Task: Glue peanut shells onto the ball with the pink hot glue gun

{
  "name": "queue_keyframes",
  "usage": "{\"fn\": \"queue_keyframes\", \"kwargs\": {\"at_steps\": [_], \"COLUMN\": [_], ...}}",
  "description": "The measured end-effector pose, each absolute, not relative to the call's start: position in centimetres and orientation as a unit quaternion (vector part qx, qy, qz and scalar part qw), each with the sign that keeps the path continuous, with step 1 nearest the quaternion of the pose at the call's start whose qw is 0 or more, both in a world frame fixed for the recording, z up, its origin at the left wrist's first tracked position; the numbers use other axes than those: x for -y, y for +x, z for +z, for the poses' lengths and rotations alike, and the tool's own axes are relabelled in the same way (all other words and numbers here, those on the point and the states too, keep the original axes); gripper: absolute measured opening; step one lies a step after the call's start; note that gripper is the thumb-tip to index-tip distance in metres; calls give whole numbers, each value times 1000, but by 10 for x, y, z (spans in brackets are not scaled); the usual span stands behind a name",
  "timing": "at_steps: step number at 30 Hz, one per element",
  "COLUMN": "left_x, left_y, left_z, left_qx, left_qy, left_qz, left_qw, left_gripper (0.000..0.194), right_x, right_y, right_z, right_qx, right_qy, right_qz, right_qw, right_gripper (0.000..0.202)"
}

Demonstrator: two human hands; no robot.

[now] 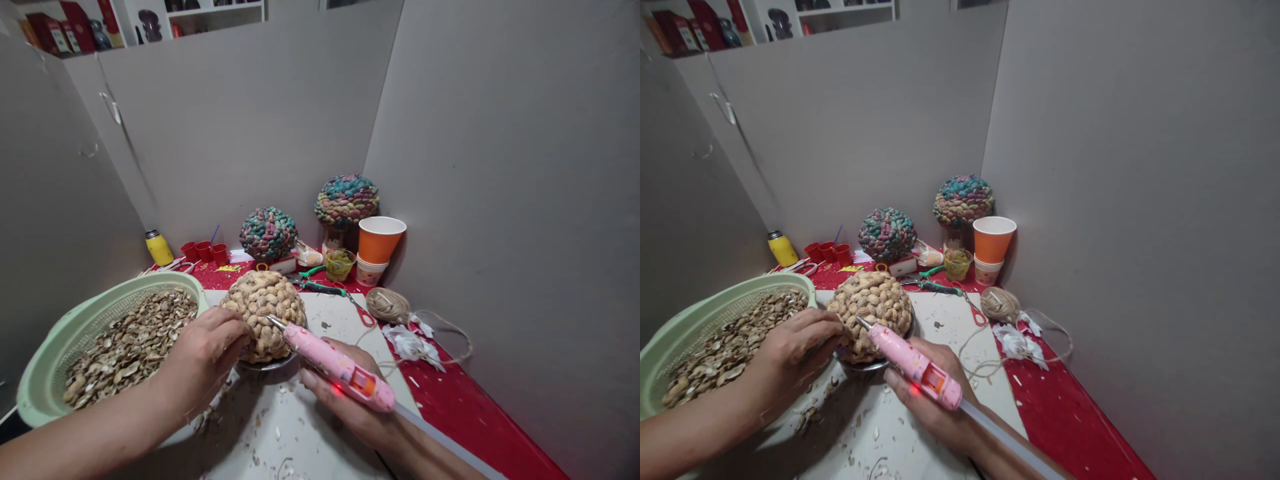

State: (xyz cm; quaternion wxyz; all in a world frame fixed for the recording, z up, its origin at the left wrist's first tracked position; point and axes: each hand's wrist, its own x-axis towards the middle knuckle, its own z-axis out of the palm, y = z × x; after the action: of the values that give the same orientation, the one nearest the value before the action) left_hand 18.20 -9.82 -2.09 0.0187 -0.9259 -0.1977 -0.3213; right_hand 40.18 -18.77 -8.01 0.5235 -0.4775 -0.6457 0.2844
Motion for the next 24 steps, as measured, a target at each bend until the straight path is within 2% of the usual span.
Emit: {"fn": "queue_keyframes", "kwargs": {"at_steps": [6, 17, 24], "left_x": [101, 106, 108], "left_y": [180, 178, 183], "left_z": [-33, -55, -53], "left_qx": [195, 234, 280], "left_qy": [-908, -867, -851], "left_qz": [-363, -435, -440], "left_qw": [74, 57, 60], "left_gripper": [15, 27, 12], "right_x": [187, 188, 188], "right_y": [403, 403, 404], "right_z": [-82, -79, -80], "right_qx": [647, 655, 644], "right_qy": [-455, -467, -461], "right_qz": [295, 290, 294], "right_qw": [535, 519, 535], "right_gripper": [23, 25, 25]}}
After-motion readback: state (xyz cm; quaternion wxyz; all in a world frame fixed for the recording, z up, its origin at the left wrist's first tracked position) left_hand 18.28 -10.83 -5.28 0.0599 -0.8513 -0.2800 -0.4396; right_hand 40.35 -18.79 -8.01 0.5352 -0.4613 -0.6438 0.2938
